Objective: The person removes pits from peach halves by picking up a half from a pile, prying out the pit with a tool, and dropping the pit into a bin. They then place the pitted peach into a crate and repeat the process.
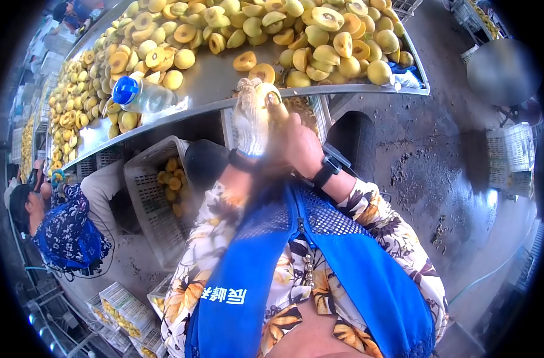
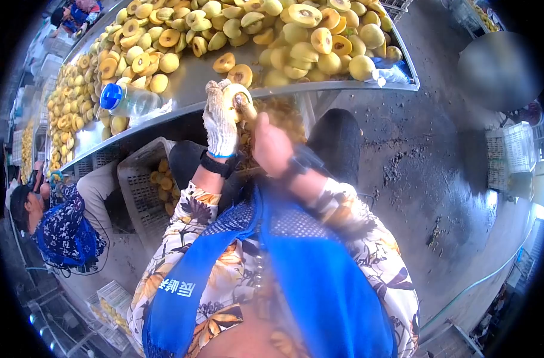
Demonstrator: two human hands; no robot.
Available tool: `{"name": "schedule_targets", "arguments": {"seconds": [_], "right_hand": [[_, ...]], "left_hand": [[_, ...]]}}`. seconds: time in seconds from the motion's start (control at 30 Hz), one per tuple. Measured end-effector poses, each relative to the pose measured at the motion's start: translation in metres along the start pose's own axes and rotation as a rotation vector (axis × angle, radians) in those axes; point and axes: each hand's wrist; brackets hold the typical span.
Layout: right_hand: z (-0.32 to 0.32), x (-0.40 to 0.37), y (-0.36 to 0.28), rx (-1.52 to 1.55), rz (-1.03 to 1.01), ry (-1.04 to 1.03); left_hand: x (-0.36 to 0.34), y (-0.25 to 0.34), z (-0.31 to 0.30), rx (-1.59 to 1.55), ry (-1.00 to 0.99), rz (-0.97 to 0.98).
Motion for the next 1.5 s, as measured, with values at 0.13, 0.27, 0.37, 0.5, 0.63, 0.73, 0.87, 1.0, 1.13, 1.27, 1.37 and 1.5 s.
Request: {"name": "schedule_targets", "arguments": {"seconds": [0.13,0.27,0.37,0.5,0.63,0.73,0.87,1.0,1.13,1.27,1.37,1.5], "right_hand": [[-0.008,0.003,-0.007,0.018,0.119,-0.138],[-0.004,-0.004,0.013,0.09,0.17,-0.214],[-0.001,-0.003,-0.001,0.137,0.288,-0.138],[0.01,-0.005,-0.008,0.192,0.222,-0.042],[0.006,-0.001,-0.031,0.394,0.548,-0.206],[0.005,-0.002,-0.038,0.47,0.542,-0.244],[0.01,-0.003,-0.033,0.506,0.605,-0.276],[0.009,-0.007,-0.04,0.566,0.686,-0.242],[0.005,-0.006,-0.046,0.63,0.825,-0.282],[-0.001,-0.003,-0.046,0.691,0.894,-0.369],[0.002,-0.007,-0.041,0.724,0.914,-0.376],[0.006,-0.014,-0.033,0.794,0.9,-0.388]], "left_hand": [[0.01,-0.008,-0.021,0.471,-0.145,0.436],[0.011,0.018,-0.023,0.148,-0.333,-0.141],[0.013,0.015,-0.015,-0.18,-0.152,-0.369],[-0.011,0.026,-0.005,0.056,-0.057,-0.068],[-0.007,0.02,-0.014,-0.489,-0.118,-0.614],[-0.005,0.006,-0.021,-0.404,-0.199,-0.511],[-0.001,-0.022,-0.022,0.176,-0.018,0.119],[-0.008,-0.007,-0.027,-0.079,-0.202,-0.375],[-0.007,-0.003,-0.025,0.273,-0.177,-0.067],[-0.008,-0.022,-0.022,-0.007,-0.164,-0.168],[-0.009,-0.02,-0.025,0.022,-0.187,-0.327],[-0.014,0.022,-0.022,0.449,-0.166,-0.241]]}}
Point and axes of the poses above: each hand's wrist, its own x-axis towards the middle knuckle, its own z-axis out of the palm, y = z × x, and after that the axes turned 15 degrees about x, right-handed
